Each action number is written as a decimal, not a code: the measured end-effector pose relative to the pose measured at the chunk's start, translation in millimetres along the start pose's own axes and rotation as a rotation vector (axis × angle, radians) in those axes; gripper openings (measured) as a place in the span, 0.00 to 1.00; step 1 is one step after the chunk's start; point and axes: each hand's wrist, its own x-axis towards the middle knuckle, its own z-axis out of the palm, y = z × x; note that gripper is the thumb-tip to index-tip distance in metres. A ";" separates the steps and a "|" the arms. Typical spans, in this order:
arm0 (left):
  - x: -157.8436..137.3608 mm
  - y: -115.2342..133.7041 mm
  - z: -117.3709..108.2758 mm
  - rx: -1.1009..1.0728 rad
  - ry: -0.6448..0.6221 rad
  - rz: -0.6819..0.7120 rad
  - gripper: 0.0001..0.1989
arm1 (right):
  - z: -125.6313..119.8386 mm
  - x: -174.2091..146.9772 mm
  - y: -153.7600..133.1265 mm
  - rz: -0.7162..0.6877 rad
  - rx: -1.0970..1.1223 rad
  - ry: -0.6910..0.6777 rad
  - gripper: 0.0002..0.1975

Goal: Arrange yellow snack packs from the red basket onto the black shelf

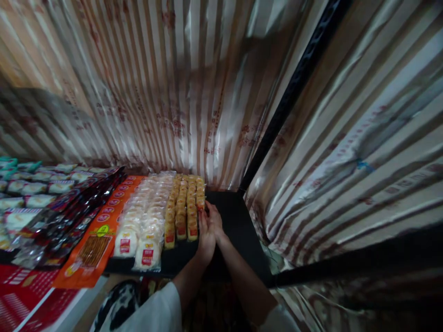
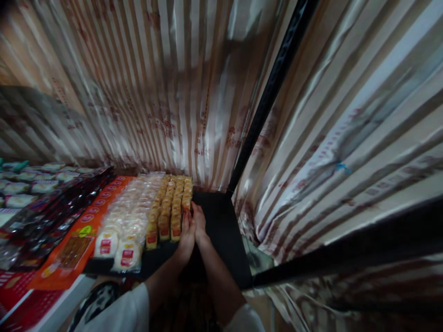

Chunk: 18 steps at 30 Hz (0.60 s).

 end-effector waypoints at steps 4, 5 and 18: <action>-3.5 2.9 -0.4 -0.009 0.005 -0.013 0.27 | 1.4 -8.0 3.8 -0.003 0.088 0.059 0.22; -3.9 3.7 -0.6 -0.015 0.007 -0.007 0.27 | 2.1 -10.0 4.1 -0.008 0.098 0.070 0.21; 5.7 -6.6 4.5 -0.011 0.033 -0.025 0.25 | 4.5 -14.8 6.5 -0.007 0.071 0.096 0.20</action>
